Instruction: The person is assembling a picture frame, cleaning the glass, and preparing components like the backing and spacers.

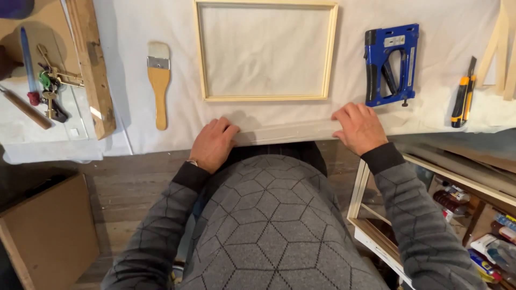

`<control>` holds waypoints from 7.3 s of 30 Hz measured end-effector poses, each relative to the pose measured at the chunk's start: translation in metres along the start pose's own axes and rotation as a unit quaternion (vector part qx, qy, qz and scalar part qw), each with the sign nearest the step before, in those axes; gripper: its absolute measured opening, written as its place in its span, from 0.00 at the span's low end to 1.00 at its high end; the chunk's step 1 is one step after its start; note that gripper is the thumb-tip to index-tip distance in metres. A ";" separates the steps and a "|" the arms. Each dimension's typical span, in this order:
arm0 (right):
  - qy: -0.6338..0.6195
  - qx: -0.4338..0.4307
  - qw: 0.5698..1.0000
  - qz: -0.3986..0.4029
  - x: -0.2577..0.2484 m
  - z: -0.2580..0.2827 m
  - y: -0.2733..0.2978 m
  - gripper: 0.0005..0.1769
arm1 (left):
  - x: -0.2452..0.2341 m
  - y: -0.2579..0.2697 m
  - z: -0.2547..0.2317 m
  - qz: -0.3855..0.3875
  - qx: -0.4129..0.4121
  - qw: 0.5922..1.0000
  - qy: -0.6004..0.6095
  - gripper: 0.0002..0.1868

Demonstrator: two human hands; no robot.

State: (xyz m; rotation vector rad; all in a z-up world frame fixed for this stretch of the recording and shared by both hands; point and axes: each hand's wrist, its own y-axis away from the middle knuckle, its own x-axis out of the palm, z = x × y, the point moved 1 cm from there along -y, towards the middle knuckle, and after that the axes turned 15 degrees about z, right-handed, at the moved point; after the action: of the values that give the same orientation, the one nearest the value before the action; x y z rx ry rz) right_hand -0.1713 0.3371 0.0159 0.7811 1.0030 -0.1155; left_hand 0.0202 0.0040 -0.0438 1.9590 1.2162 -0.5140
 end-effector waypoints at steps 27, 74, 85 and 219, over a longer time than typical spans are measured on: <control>-0.015 -0.057 0.982 -0.179 0.012 0.073 0.026 0.04 | -0.035 0.082 0.011 -0.110 0.005 0.994 -0.026 0.09; -0.461 0.132 0.840 -0.253 0.049 -0.035 -0.105 0.19 | -0.050 -0.080 0.091 -0.264 -0.130 0.911 0.290 0.17; -0.612 0.080 0.754 -0.222 0.017 -0.024 -0.088 0.22 | -0.069 -0.057 0.071 -0.256 -0.147 0.815 0.499 0.16; -0.171 -0.082 0.956 -0.223 -0.013 0.256 -0.089 0.09 | -0.255 -0.116 -0.003 -0.026 0.291 0.938 -0.185 0.10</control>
State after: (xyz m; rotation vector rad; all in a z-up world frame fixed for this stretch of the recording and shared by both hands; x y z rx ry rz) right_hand -0.0340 0.1063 0.0542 0.3537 0.8305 -0.5336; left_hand -0.2008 -0.1114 0.0836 2.1640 0.9360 -1.3288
